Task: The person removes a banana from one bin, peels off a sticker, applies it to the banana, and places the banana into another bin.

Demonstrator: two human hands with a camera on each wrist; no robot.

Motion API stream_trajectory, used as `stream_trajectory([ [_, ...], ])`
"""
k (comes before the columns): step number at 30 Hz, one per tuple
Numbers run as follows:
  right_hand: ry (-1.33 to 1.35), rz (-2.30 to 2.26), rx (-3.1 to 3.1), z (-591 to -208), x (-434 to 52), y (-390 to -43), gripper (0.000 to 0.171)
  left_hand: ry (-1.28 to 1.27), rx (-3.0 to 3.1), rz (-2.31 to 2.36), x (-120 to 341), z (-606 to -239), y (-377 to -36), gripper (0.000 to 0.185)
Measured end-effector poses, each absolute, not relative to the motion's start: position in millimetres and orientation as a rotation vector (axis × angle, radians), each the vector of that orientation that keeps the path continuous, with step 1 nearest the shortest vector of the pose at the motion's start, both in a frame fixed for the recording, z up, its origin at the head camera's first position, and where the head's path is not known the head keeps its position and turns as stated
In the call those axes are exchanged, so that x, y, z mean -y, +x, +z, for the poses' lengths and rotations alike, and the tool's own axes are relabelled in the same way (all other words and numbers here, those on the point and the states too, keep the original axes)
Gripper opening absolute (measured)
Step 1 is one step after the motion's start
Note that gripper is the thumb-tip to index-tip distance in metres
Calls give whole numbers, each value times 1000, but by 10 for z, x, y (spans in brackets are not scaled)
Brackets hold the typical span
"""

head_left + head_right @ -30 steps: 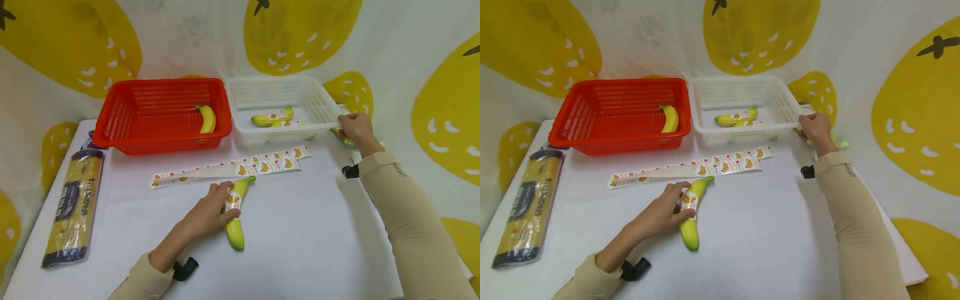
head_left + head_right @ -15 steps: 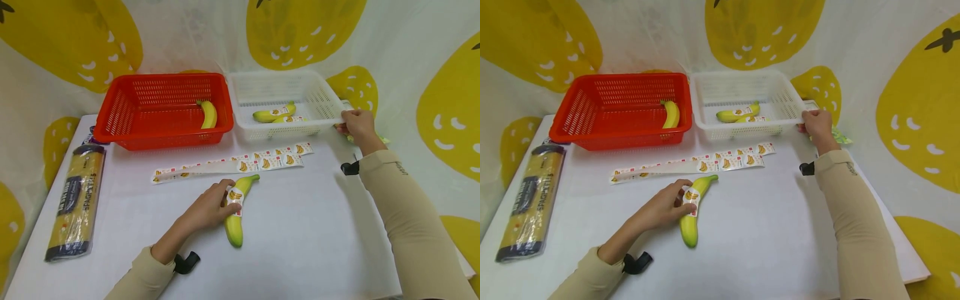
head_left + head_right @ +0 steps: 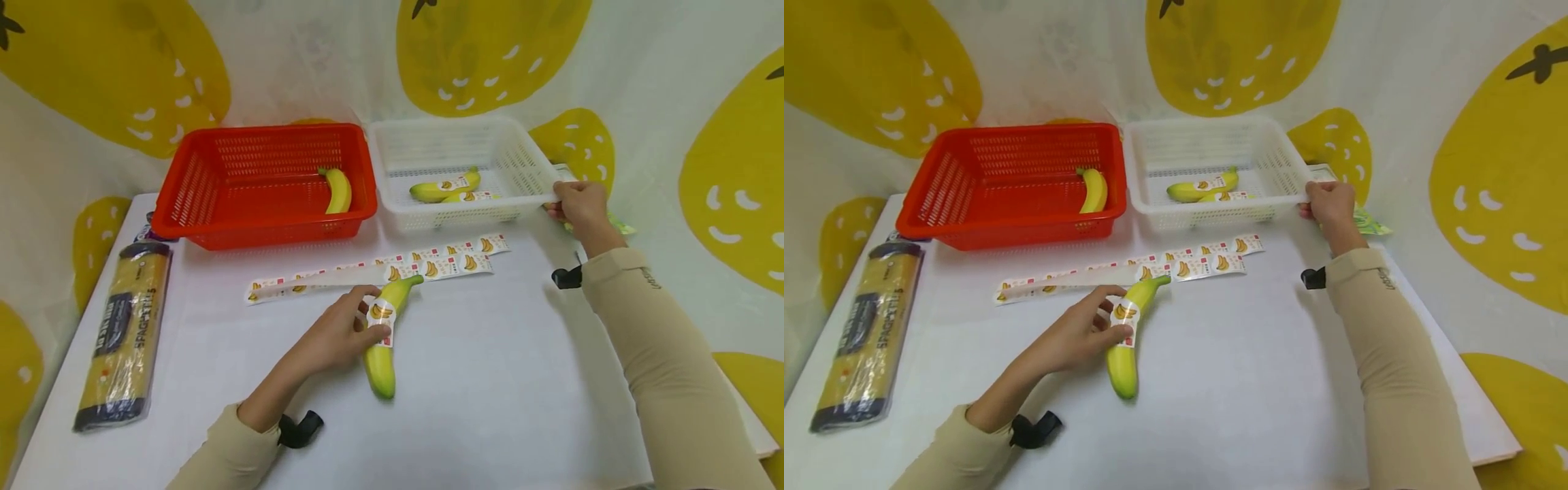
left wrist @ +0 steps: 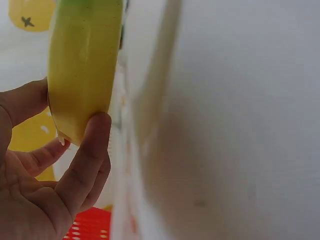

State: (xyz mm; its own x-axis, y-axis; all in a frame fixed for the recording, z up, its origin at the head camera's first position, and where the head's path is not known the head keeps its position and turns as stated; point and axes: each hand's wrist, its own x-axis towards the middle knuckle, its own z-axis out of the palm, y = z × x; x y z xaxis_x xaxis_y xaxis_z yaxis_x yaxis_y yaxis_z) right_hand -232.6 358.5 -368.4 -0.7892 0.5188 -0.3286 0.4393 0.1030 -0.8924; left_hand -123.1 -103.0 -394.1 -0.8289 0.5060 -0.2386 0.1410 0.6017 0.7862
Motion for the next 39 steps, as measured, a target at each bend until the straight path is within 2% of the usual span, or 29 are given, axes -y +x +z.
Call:
stream_trajectory([
  [3,-989,1770,2267,-3736,-3551,-2270,29,581,-2357,1212,1043,-3764,-1312,59],
  [8,-970,1716,2268,-3808,-3452,-2199,49,682,-2310,1335,983,-3379,-1594,60],
  [14,-908,1683,2276,-3902,-3275,-2096,45,615,-2202,1490,724,-3135,-2153,61],
  [23,-746,1753,2246,-4040,-2810,-2077,49,395,-2070,1619,253,-3330,-2865,59],
  [28,-731,1796,2221,-4085,-2537,-2033,52,364,-2046,1531,116,-3485,-3199,56],
  [34,-734,1834,2194,-4138,-2296,-1915,48,321,-2017,1309,123,-3645,-3353,53],
  [39,-662,1855,2147,-4080,-2257,-1866,46,436,-2061,1087,65,-3658,-3339,54],
])
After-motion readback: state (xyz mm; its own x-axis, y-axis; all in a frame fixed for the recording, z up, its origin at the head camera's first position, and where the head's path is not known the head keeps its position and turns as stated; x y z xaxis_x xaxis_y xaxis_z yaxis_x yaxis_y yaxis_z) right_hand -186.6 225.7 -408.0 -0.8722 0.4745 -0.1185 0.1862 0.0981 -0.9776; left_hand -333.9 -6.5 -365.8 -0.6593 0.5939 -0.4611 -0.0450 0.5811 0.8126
